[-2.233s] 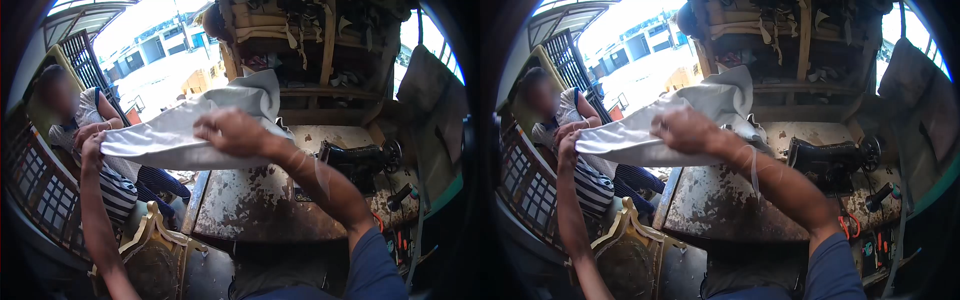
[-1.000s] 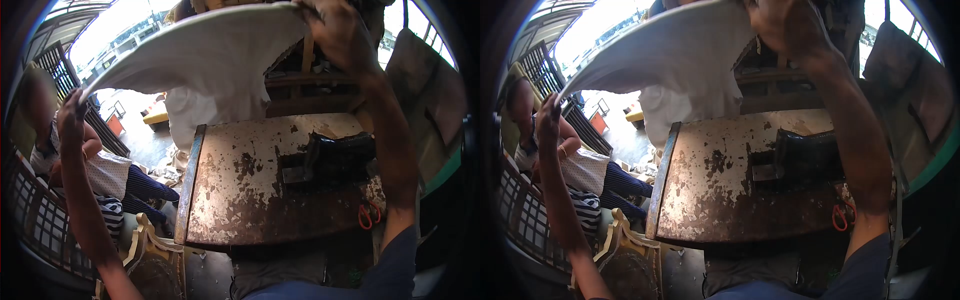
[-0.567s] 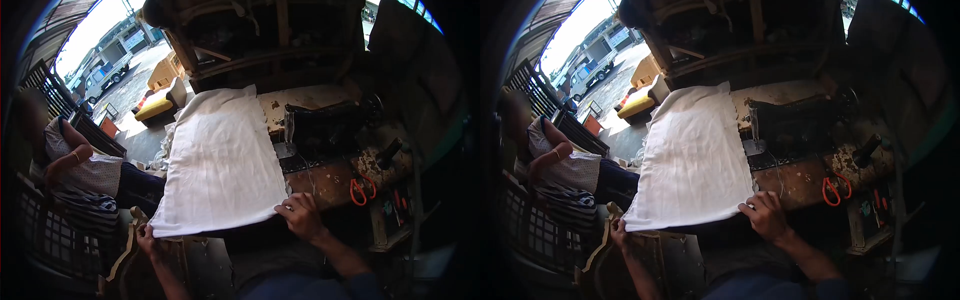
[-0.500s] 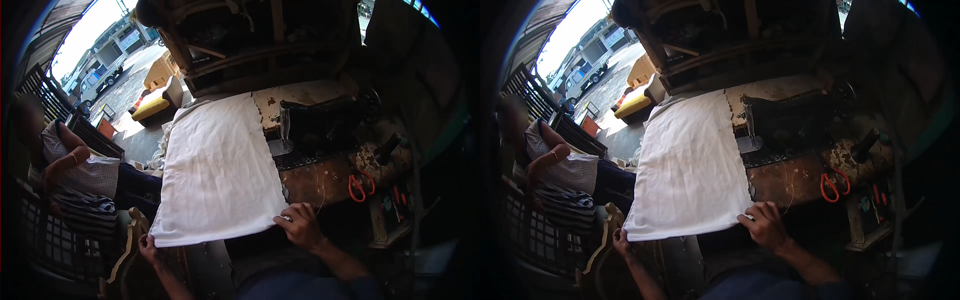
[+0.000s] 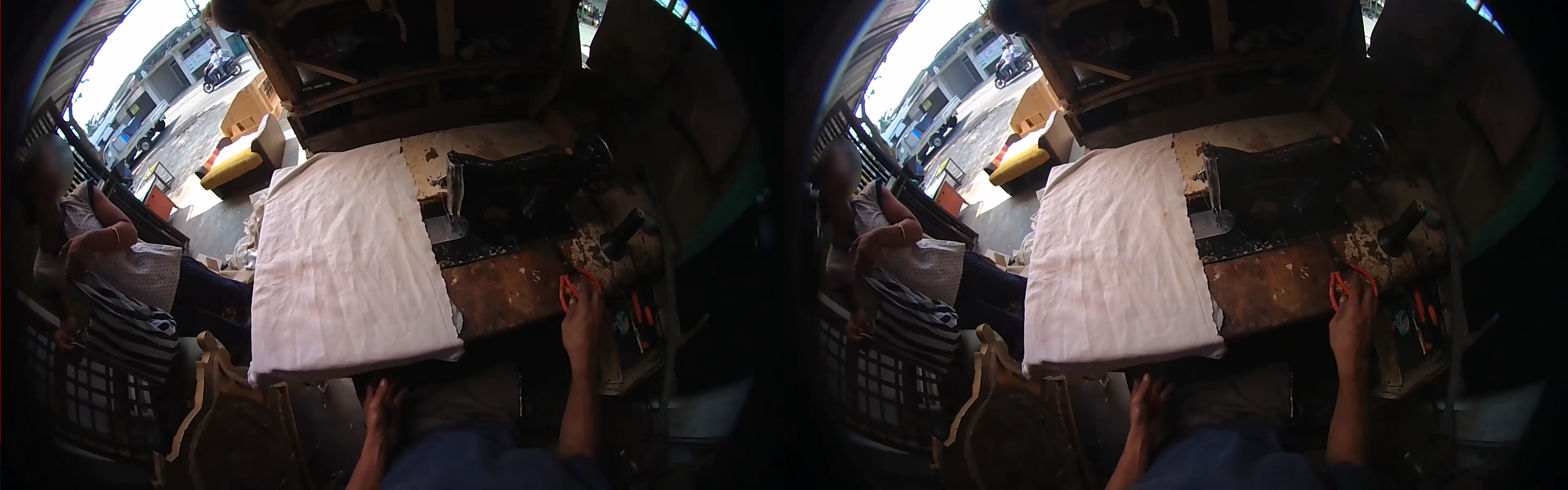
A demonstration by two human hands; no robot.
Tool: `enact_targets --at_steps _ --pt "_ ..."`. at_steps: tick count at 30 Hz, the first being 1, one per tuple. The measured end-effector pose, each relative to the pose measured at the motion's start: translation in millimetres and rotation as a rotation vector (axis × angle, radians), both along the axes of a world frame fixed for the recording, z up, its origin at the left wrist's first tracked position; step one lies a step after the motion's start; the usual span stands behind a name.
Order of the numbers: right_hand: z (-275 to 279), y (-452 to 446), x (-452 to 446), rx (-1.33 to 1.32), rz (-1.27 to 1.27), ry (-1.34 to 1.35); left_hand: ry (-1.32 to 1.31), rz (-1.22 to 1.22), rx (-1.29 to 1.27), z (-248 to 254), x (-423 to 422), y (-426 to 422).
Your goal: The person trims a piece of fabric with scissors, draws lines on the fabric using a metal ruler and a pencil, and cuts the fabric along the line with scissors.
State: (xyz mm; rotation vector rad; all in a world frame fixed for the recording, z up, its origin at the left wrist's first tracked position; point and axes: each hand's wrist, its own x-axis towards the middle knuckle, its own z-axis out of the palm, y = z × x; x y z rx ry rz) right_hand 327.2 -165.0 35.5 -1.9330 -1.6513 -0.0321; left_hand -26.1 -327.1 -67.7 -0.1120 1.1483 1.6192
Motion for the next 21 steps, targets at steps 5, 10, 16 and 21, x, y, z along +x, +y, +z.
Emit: enact_targets --at_steps 5,10,16,21 --pt "16 -3 9 -0.131 0.04 -0.116 -0.431 -0.372 0.402 3 55 59" --pt "24 -25 6 -0.284 -0.009 0.304 -0.358 -0.37 0.269 10 57 48" --pt "-9 -122 -50 -0.509 0.408 1.339 -0.133 -0.444 0.185 44 75 34" --pt "-58 -190 -74 -0.765 0.304 1.429 -0.166 -0.485 0.112 54 78 33"
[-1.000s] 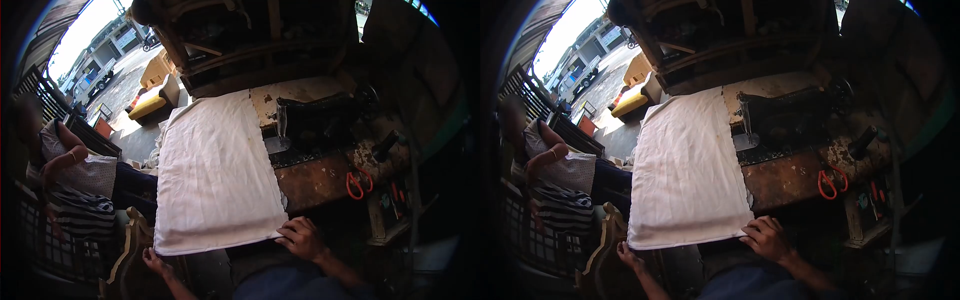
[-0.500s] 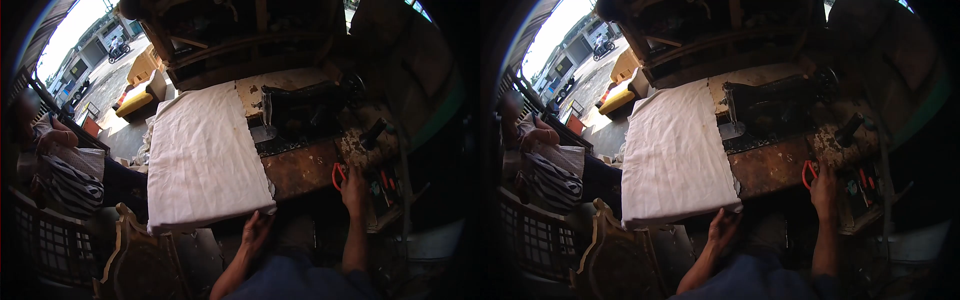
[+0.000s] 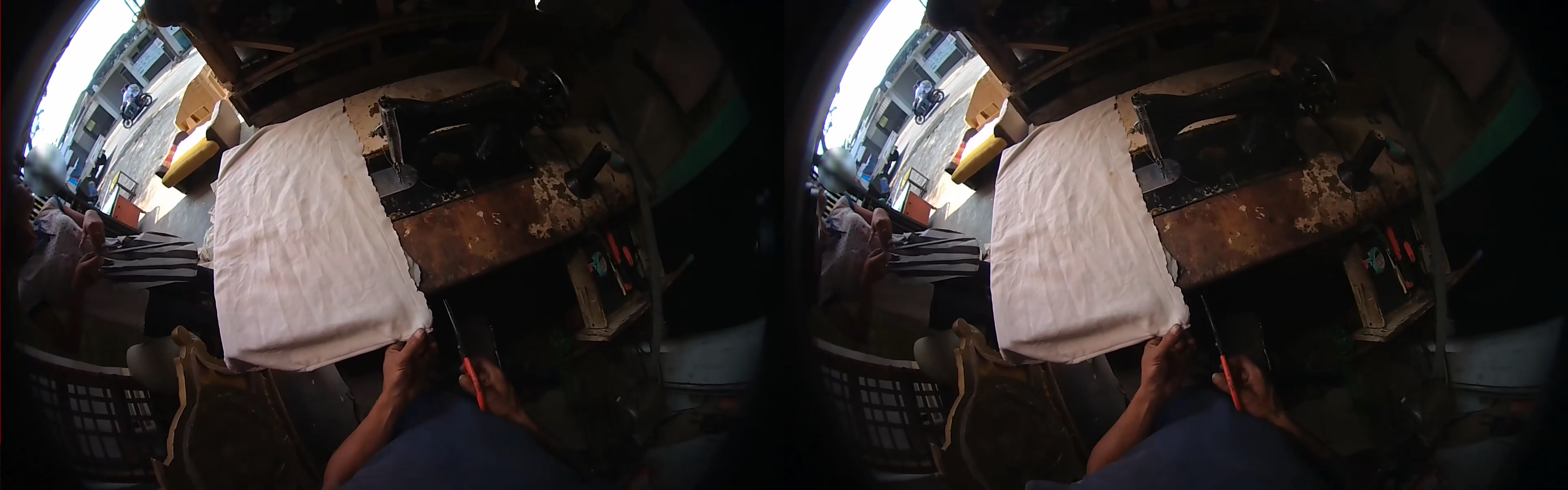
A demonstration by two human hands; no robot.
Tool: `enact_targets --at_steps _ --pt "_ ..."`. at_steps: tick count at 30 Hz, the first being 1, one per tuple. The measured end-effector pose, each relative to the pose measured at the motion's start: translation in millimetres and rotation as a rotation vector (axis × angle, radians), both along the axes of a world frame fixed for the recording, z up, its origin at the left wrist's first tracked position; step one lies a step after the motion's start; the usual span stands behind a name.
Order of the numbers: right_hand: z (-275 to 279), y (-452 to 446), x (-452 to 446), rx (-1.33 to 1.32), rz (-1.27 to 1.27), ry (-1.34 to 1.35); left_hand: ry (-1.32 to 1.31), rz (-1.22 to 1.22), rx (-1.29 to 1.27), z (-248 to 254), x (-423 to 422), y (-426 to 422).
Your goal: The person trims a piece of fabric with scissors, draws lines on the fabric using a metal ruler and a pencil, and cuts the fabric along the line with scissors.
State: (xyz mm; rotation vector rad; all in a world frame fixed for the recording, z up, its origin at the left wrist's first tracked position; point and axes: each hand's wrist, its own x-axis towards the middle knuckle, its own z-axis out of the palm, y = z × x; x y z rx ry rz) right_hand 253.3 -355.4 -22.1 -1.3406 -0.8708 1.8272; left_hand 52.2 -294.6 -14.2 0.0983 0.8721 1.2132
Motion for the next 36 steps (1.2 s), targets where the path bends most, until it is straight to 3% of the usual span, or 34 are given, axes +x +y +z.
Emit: enact_targets --at_steps 7,17,19,23,25,29,31,36 --pt "22 3 -21 0.384 0.195 -0.445 0.093 -0.074 -0.034 8 2 4" --pt "12 4 -26 0.416 0.205 -0.374 0.083 -0.073 -0.014 15 6 4" --pt "13 2 -26 0.552 0.148 -0.375 0.098 -0.074 0.006 11 4 7" --pt "8 2 -24 0.543 0.148 -0.447 0.166 -0.087 -0.003 12 7 6" --pt "16 8 -23 0.302 0.208 -0.362 0.171 -0.085 -0.014 17 9 8" --pt "6 1 -22 0.359 0.153 -0.307 0.14 -0.049 -0.001 9 6 7" --pt "10 3 -23 0.396 0.207 -0.472 0.16 -0.064 0.01 6 3 4" --pt "14 9 -28 0.336 0.182 -0.387 0.153 -0.061 0.039 2 4 1"
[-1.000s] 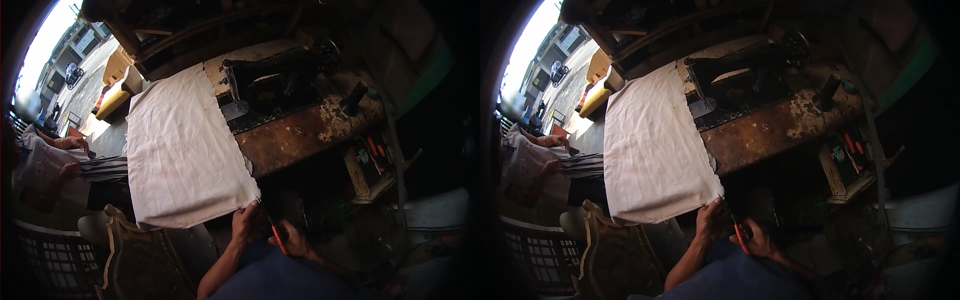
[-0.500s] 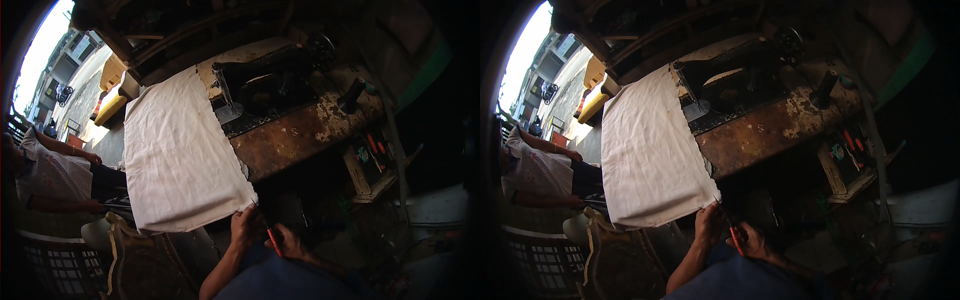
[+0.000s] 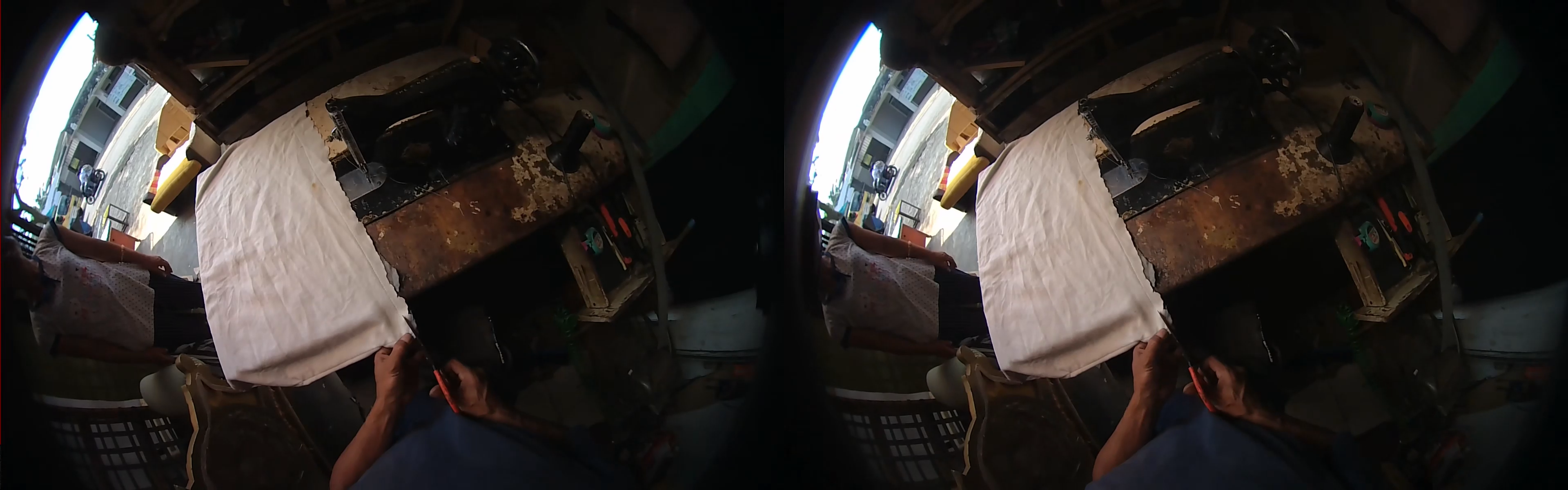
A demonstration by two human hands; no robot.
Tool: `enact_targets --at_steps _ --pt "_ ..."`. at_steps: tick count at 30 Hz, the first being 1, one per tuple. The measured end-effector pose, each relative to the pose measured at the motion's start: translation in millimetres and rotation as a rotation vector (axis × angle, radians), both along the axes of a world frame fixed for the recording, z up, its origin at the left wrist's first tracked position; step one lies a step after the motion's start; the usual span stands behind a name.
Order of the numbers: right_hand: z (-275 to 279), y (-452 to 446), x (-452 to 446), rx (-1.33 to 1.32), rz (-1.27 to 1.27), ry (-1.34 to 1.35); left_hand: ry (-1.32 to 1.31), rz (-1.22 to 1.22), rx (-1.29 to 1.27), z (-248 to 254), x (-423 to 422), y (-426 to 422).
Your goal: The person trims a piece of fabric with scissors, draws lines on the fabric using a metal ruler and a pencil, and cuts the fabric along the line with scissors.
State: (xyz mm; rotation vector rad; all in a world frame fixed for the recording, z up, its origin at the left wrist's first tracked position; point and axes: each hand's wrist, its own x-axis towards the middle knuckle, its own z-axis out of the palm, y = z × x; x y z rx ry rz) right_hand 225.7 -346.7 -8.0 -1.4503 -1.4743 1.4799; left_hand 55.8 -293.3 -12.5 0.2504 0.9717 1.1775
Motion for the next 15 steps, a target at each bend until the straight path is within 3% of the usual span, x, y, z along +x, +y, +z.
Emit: enact_targets --at_steps 2,4,7,15 --pt "-5 -4 -1 -0.073 -0.035 0.051 0.045 0.03 -0.035 9 6 5" --pt "-18 -5 2 0.038 -0.033 0.052 0.042 0.023 -0.037 11 7 3" --pt "18 11 -3 0.098 -0.018 0.031 0.072 -0.049 -0.039 2 -3 -1" --pt "-10 13 -5 0.097 -0.019 -0.005 0.123 -0.112 -0.028 -12 -17 -9"
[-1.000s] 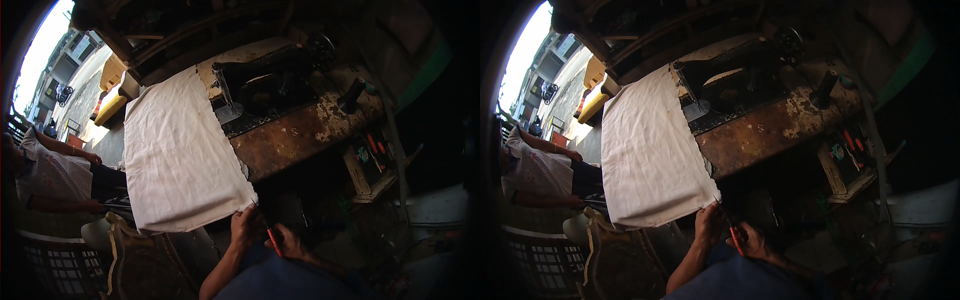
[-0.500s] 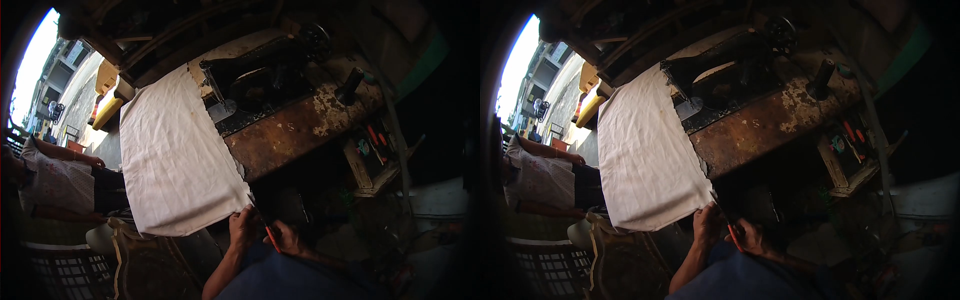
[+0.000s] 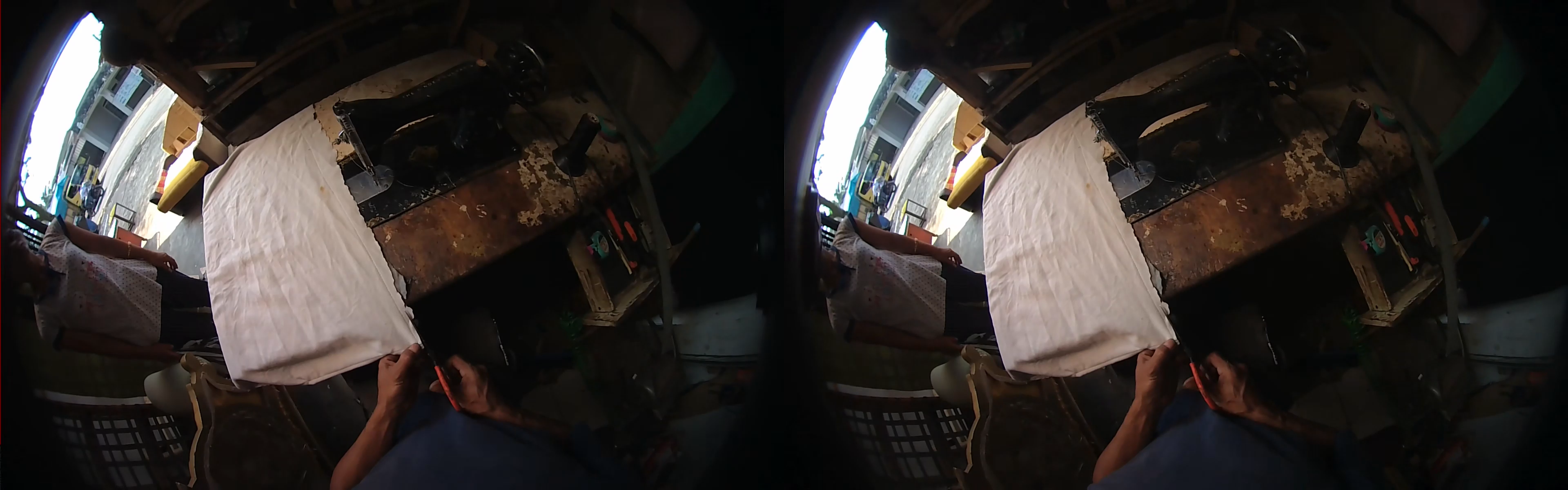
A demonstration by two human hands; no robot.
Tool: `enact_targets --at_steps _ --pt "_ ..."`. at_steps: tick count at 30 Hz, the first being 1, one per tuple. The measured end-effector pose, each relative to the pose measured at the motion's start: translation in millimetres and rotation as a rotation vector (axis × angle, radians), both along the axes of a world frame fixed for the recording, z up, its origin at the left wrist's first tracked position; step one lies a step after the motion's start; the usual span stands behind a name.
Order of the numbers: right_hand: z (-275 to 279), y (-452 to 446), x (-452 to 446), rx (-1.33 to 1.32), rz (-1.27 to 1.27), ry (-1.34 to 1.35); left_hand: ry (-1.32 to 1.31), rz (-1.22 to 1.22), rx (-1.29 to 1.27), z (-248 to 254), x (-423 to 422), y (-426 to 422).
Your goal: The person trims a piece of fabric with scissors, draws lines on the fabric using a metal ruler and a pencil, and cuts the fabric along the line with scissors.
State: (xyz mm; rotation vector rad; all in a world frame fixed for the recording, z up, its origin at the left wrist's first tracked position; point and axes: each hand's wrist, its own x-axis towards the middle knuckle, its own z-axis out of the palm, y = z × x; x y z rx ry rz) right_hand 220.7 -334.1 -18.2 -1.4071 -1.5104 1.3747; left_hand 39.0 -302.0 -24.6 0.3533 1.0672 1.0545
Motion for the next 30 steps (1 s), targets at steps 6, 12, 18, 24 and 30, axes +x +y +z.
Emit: enact_targets --at_steps 6,12,18,24,30 --pt "12 4 -3 0.076 0.035 -0.053 0.107 0.007 -0.029 20 10 -4" --pt "5 0 -5 0.192 0.0 0.015 0.155 -0.013 -0.036 15 5 -11" --pt "1 -8 -6 0.007 -0.002 -0.019 0.056 -0.029 -0.032 14 -3 -12" --pt "19 4 -10 0.038 0.011 -0.001 0.064 0.032 -0.023 21 5 -14" --pt "22 5 -13 0.074 0.001 0.027 0.084 -0.056 -0.034 10 -5 -23"
